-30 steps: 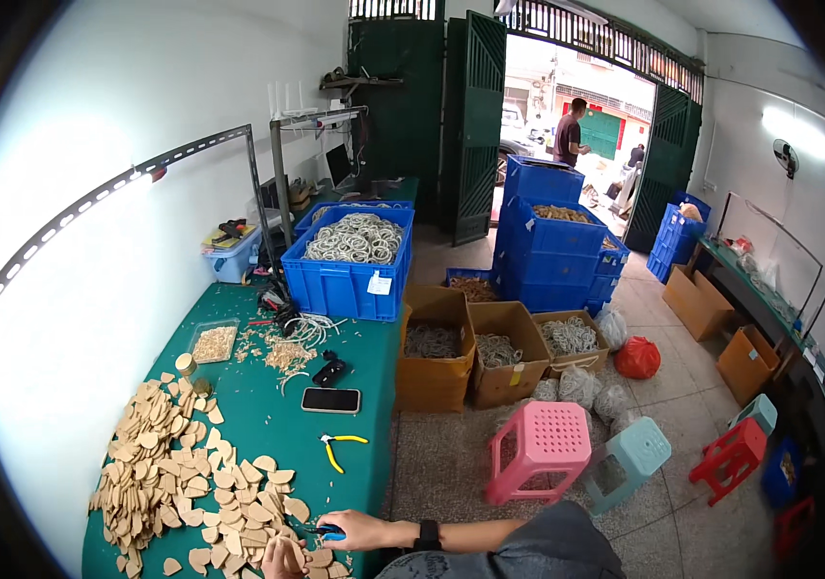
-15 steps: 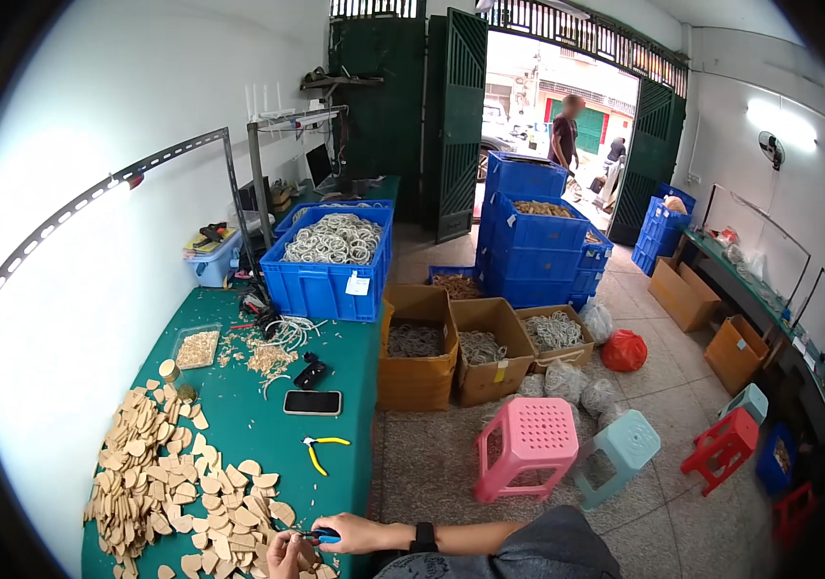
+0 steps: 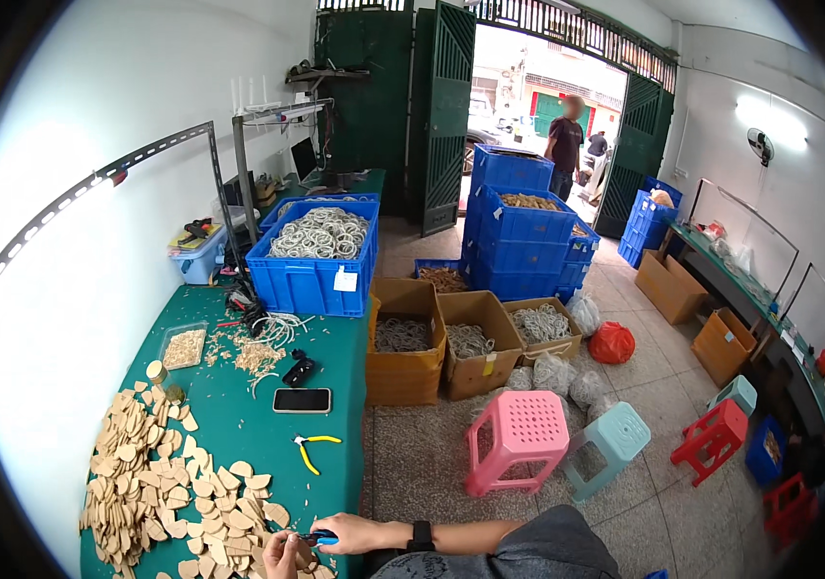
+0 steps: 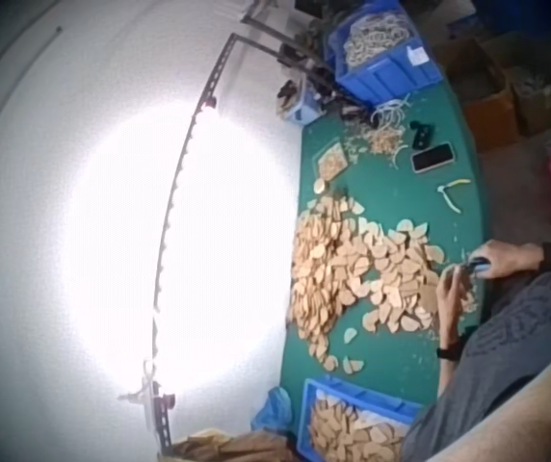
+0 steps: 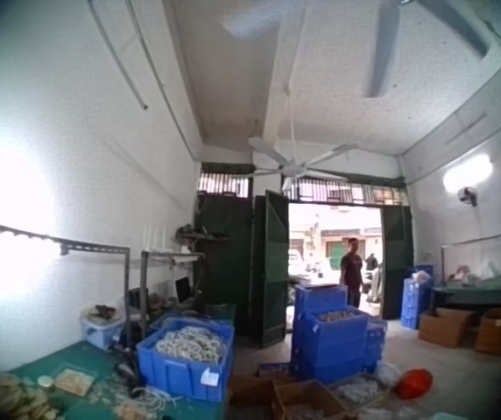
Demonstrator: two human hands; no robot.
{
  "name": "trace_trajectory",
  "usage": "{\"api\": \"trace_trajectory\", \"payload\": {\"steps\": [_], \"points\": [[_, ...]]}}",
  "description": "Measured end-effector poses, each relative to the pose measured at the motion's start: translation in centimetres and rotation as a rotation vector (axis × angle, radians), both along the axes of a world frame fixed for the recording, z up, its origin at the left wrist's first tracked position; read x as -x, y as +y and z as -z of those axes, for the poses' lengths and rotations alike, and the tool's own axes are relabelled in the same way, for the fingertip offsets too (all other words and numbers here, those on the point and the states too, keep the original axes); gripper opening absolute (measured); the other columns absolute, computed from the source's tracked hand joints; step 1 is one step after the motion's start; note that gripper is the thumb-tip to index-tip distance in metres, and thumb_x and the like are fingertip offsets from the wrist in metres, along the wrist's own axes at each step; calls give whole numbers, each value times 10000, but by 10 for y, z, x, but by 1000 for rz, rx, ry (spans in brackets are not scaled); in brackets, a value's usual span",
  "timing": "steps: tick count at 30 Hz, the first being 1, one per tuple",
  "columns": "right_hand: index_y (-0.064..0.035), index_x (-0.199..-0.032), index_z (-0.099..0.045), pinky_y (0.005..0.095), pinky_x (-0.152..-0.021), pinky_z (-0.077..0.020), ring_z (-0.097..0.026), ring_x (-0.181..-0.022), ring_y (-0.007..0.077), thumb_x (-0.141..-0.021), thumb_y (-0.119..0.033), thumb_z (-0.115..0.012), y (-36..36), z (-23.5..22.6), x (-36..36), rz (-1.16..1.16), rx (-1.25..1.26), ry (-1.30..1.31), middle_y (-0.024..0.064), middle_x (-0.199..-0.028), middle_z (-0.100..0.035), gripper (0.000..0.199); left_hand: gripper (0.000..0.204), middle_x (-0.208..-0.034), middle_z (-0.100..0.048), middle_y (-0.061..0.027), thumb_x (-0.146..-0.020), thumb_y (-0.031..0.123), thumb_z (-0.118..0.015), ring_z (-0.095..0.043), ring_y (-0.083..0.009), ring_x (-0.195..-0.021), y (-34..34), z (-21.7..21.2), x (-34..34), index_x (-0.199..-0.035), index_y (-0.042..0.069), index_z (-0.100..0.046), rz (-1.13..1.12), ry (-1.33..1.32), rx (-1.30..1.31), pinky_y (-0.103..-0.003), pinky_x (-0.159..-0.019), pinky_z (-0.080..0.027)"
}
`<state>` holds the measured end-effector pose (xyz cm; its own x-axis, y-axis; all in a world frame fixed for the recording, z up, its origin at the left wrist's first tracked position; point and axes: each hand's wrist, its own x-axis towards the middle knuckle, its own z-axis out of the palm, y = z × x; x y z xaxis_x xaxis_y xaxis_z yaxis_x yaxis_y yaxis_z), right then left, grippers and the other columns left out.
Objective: The person uses a handheld tool to smooth and shape the edges of small, flat wooden pieces. They pick up each piece from a blue bin, work on it with the tool, and place the finished piece onto a green table. Another person is visible in the background performing a similar task.
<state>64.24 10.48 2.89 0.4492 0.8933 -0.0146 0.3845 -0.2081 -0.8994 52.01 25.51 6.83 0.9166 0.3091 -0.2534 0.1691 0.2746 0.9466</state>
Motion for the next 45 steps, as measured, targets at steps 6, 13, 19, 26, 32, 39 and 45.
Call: {"api": "trace_trajectory", "payload": {"steps": [6,13,19,26,32,39,45], "points": [[22,-1082,-575,388,-745,-487,-631,-858,336,-803,-209,-650,7,5,-7,-3,26,20,197,-960,-644,370,183,-632,-529,-5,-951,202,-549,-444,-65,-527,6,3,-8,-944,27,-605,26,-79,-29,-208,-479,-343],[9,-1041,-578,383,-740,-488,-631,-858,330,-803,-202,-654,16,6,-16,-45,23,41,184,-944,-644,328,218,-720,-557,-29,-943,218,-561,-493,-97,-597,9,-6,-10,-1004,14,-610,-33,-76,-120,-243,-515,-383],[-5,-1028,-585,382,-724,-487,-634,-832,319,-790,-194,-667,19,10,-23,-20,3,88,173,-911,-645,315,222,-759,-561,-38,-943,221,-559,-490,-108,-632,14,-17,-17,-1021,19,-610,29,-19,-109,-260,-543,-387],[-9,-1034,-592,375,-733,-489,-635,-841,323,-787,-202,-673,23,3,-29,-1,39,76,176,-913,-648,324,220,-769,-587,-52,-942,212,-555,-521,-115,-624,19,4,-30,-1024,11,-592,-22,-36,-119,-245,-533,-408],[-2,-1023,-602,371,-758,-507,-637,-870,331,-773,-180,-678,46,0,-22,-37,-103,-52,196,-943,-635,316,224,-993,-627,-42,-929,129,-574,-577,-91,-899,29,23,-5,-1089,-27,-590,-179,-27,-170,-224,-802,-451],[13,-1043,-604,327,-760,-502,-644,-826,241,-766,-209,-728,87,-12,-13,-301,-17,-33,151,-931,-646,376,273,-990,-631,-25,-928,200,-588,-573,-84,-913,40,19,33,-1142,30,-579,-354,-8,-99,-240,-806,-467],[-4,-1086,-622,275,-612,-474,-581,-671,126,-796,-250,-699,114,-17,-12,-438,144,-16,92,-780,-629,388,363,-938,-649,25,-901,374,-601,-599,-41,-759,93,49,48,-1151,111,-594,-231,78,1,-183,-531,-468]]}}
